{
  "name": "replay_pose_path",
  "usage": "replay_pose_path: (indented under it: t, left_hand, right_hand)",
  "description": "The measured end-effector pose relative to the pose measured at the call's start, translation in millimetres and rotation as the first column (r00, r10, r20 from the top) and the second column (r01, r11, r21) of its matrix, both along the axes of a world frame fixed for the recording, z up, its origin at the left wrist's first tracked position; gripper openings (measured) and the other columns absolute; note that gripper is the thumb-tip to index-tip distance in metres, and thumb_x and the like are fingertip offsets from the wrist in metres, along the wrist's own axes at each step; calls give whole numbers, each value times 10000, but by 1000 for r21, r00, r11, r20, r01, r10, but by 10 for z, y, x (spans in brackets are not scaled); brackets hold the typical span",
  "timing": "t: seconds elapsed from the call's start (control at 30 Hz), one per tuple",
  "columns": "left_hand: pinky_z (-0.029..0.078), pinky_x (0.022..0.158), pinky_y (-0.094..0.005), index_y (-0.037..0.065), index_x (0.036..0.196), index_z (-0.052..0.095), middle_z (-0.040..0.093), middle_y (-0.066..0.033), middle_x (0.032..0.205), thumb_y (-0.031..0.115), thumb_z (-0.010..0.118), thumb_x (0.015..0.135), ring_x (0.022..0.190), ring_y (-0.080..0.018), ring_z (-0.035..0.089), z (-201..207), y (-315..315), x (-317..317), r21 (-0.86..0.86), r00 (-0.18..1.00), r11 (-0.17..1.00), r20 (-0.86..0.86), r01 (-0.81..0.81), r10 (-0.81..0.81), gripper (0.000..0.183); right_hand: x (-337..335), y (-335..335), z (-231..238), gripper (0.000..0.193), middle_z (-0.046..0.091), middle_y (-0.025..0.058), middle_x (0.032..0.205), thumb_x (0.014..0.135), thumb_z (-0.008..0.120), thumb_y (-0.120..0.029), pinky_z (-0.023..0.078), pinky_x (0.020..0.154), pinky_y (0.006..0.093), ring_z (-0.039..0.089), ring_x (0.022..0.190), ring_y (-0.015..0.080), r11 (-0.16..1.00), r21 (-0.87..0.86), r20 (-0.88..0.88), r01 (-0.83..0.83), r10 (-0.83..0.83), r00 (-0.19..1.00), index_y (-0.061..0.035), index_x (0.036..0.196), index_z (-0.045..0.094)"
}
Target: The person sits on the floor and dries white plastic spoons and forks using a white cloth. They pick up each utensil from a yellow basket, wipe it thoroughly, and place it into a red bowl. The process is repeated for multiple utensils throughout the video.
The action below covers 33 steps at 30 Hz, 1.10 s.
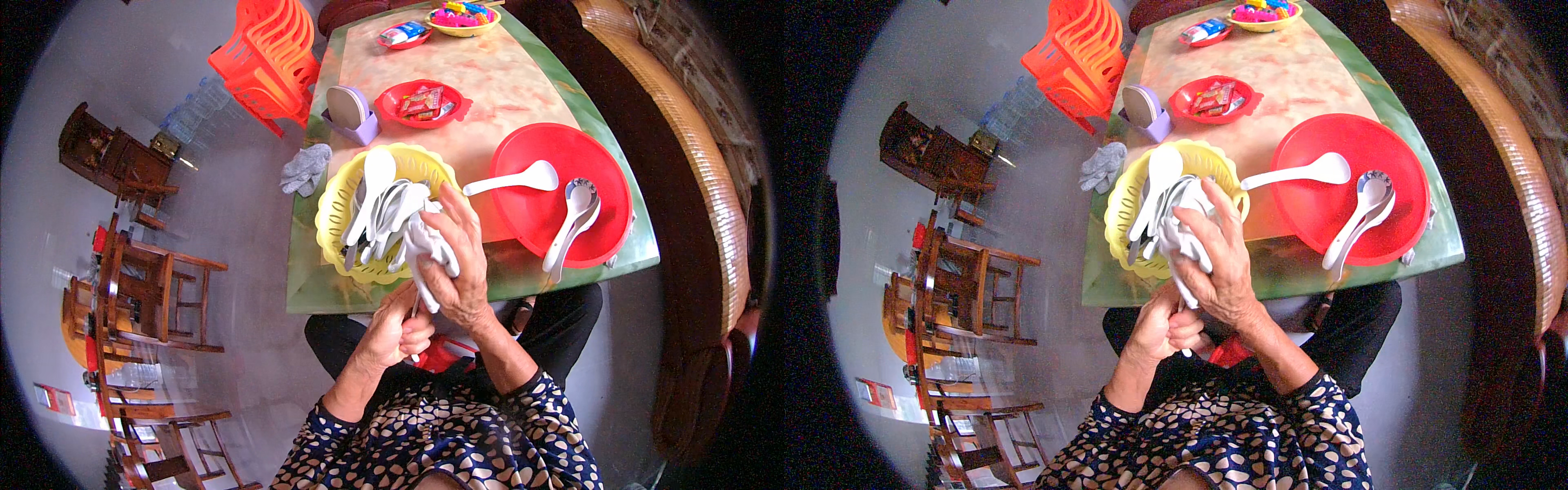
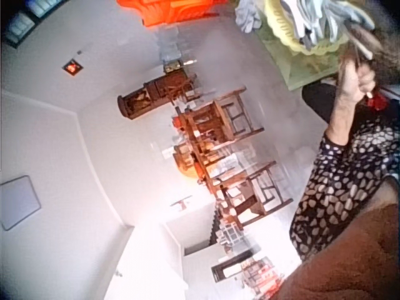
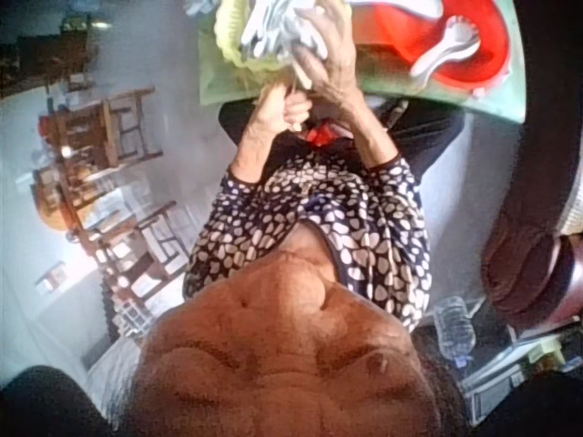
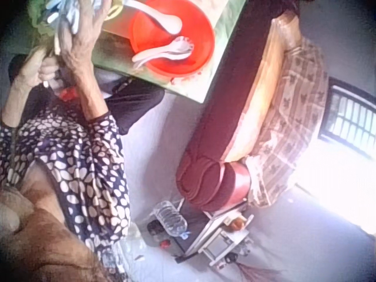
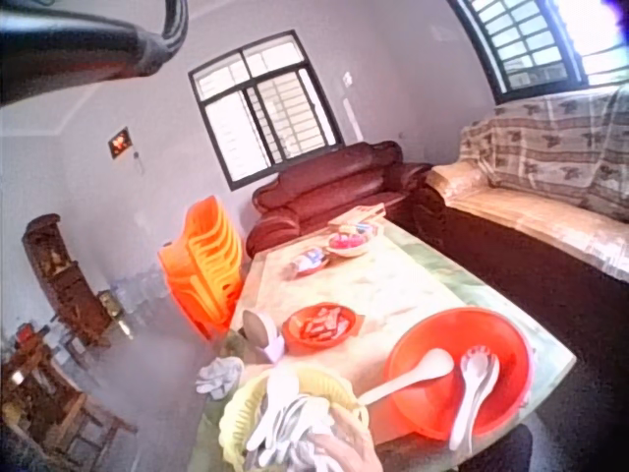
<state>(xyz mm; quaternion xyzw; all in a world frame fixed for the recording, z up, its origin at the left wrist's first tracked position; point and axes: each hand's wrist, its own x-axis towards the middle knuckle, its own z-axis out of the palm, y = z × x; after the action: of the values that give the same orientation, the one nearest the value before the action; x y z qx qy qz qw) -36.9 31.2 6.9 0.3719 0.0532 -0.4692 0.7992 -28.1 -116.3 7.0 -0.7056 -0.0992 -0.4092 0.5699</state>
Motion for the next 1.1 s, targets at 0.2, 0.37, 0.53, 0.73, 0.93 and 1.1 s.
replay_pose_path:
  t: [0.2, 0.37, 0.53, 0.73, 0.93, 1.1]
  left_hand:
    - [161, 310, -187, 108, 844, 474, 265, 60, 490, 402, 376, 981, 354, -27, 210, 70, 96, 38, 24, 987, 992, 103, 123, -124, 339]
    - [228, 334, -168, 84, 988, 492, 354, 35, 587, 335, 426, 975, 403, -23, 275, 5, 39, -78, 141, 943, 981, 324, -132, 81, 260]
    - [250, 378, -152, 100, 1092, 453, 413, 11, 676, 220, 481, 965, 464, -21, 336, -138, 13, -125, 200, 710, 939, 702, -280, 62, 177]
    - [216, 358, -160, 123, 1002, 453, 375, 61, 619, 289, 478, 967, 440, -1, 295, 7, -73, -63, 253, 787, 887, 592, -387, 174, 172]
    - [224, 365, -149, 168, 1121, 438, 369, 56, 617, 263, 450, 977, 443, -4, 292, -68, -88, -11, 248, 743, 857, 636, -452, 208, 172]
    - [203, 367, -154, 155, 1051, 426, 352, 48, 642, 267, 457, 976, 453, -9, 263, 78, -39, -53, 172, 824, 937, 541, -305, 169, 137]
  right_hand:
    - [98, -189, 120, 304, 580, 175, 1085, 810, 616, -102, 435, 884, 379, 558, 1037, 315, 943, 138, -88, -302, 316, 945, -34, 1103, 572]
    - [232, -251, 76, 230, 593, 28, 863, 863, 618, -126, 453, 679, 253, 545, 797, 94, 799, 541, -214, -265, 435, 875, -8, 1055, 571]
    - [345, -217, 17, 224, 611, 59, 928, 880, 586, -98, 491, 734, 256, 575, 847, 115, 520, 816, -53, -253, 503, 862, -17, 1083, 538]
    - [170, 63, -72, 363, 476, 218, 1169, 885, 529, -123, 360, 972, 385, 459, 1139, 294, 961, 276, -323, -20, 113, 940, 11, 1217, 467]
    - [-46, 300, -178, 584, 267, 263, 1354, 824, 570, -113, 227, 1063, 473, 275, 1273, 398, 1000, 8, -151, -28, 29, 988, -34, 1348, 325]
    - [120, 50, 0, 423, 499, 172, 1195, 873, 550, -119, 351, 986, 351, 475, 1126, 261, 884, 408, -210, -228, 334, 919, -8, 1269, 448]
